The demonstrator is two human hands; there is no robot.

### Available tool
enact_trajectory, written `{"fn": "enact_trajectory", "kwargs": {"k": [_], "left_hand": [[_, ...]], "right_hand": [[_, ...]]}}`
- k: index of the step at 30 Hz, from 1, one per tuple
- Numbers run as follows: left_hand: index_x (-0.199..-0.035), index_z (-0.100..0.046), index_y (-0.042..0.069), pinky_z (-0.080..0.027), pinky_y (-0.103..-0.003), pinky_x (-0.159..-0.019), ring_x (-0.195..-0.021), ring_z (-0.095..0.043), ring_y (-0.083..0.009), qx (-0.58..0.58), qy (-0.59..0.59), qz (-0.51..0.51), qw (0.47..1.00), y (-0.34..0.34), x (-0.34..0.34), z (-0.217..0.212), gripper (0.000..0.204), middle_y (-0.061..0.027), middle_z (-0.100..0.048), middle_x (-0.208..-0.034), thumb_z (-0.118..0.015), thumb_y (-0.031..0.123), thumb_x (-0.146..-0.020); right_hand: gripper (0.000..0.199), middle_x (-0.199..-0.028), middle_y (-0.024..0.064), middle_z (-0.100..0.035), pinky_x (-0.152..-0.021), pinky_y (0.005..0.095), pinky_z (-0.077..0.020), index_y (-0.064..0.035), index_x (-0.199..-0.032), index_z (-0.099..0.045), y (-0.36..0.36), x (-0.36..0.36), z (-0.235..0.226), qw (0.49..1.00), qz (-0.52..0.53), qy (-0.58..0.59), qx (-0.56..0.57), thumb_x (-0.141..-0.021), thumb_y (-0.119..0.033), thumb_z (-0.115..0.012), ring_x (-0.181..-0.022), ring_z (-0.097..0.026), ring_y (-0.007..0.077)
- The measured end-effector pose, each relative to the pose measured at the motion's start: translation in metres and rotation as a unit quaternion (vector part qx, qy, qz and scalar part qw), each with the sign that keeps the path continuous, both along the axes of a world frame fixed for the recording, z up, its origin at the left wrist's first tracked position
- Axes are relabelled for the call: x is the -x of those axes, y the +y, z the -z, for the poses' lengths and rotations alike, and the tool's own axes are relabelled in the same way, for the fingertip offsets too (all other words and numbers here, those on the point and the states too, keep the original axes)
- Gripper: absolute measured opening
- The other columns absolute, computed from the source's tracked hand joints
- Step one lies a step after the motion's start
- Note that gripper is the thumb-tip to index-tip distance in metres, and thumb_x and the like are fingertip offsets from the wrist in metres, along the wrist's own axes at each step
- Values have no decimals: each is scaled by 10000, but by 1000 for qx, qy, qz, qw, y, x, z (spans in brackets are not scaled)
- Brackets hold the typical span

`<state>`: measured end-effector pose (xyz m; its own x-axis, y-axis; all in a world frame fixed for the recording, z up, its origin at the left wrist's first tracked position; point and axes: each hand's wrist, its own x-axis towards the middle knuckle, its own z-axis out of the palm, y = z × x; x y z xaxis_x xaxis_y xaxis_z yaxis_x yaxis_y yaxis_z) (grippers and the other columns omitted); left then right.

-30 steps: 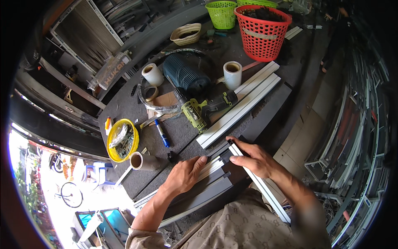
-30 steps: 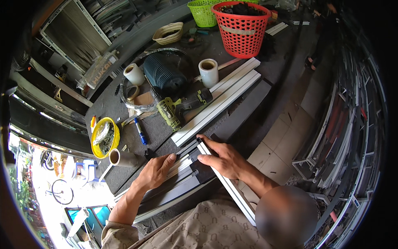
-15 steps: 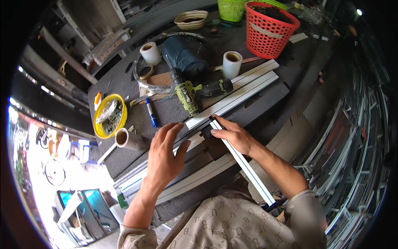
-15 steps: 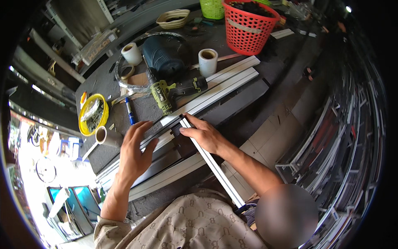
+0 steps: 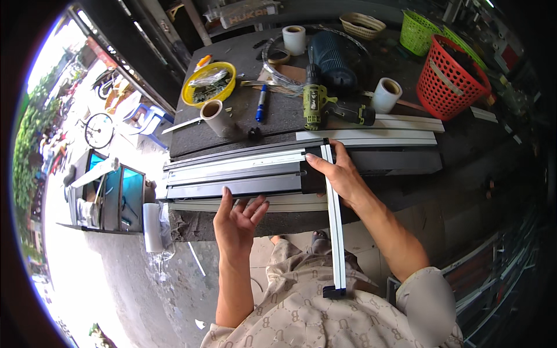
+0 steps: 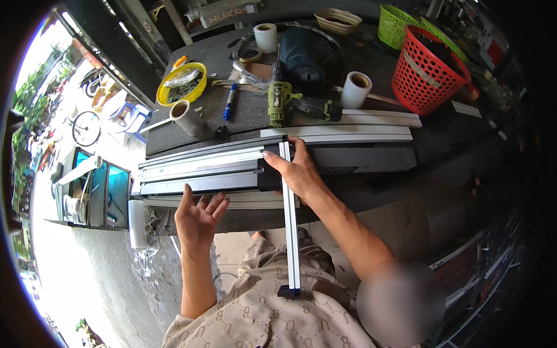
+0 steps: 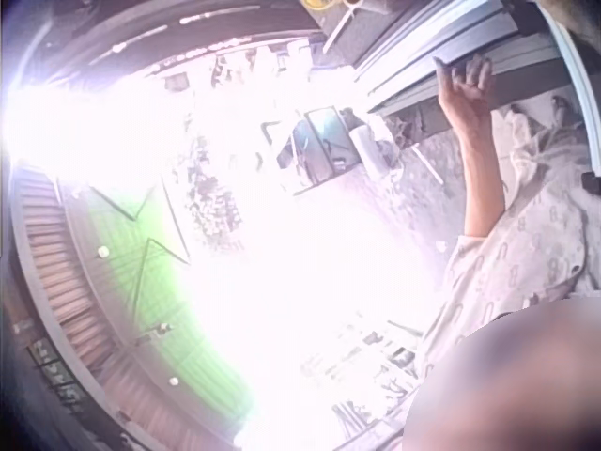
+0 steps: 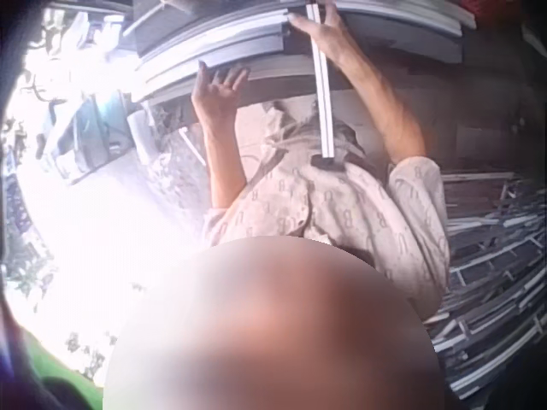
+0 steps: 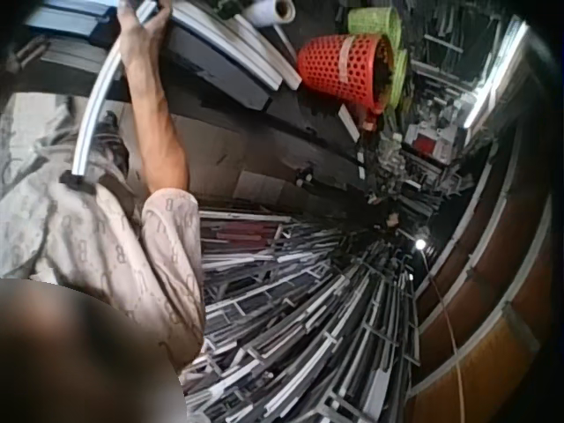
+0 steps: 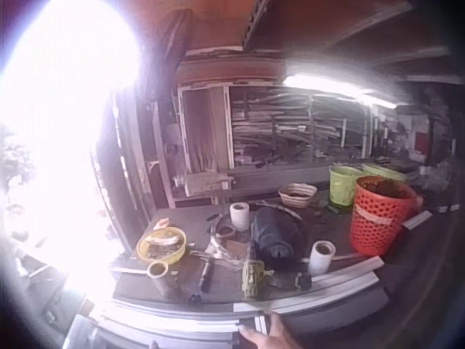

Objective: The person assembles window frame components by inserting black plastic end caps onto white aluminum profiles. They use pliers to trim and adjust the caps, then fit them onto the profile ends. The person repeats this process for multiple profiles and stacks the finished pieces on the workbench.

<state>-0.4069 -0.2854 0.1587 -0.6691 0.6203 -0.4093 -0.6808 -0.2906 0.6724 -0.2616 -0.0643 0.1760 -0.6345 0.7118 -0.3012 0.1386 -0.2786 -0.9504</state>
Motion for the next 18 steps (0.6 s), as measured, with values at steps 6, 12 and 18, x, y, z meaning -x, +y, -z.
{"fn": "enact_trajectory", "kwargs": {"k": [6, 12, 18], "left_hand": [[-1274, -598, 79, -555, -392, -853, -977, -667, -189, 95, 24, -79, 992, 13, 5, -8, 412, -51, -634, -1148, -801, 268, -970], [-1309, -573, 120, -610, -355, -870, -1051, -701, -157, -36, 174, -149, 973, 16, -2, -76, 373, -35, -697, -1114, -743, 147, -978], [-1430, -439, -2, -573, -389, -1021, -1149, -679, -263, -121, 330, -177, 919, 50, 19, -143, 673, -174, -615, -1294, -844, 78, -898]], "right_hand": [[745, -1208, 147, -637, -871, 350, -543, 14, -1501, -411, -22, -6, -4, 994, 17, 90, -65, -948, -314, -788, -1069, -627, 199], [562, -1201, 68, -642, -1003, 294, -490, -34, -1480, -448, -39, 1, -21, 963, 35, 244, -107, -1033, -225, -729, -1094, -605, 138], [633, -1261, 54, -581, -1003, 310, -493, -88, -1548, -325, -42, 19, -39, 944, 27, 311, -109, -1061, -240, -700, -1103, -568, 119]]}}
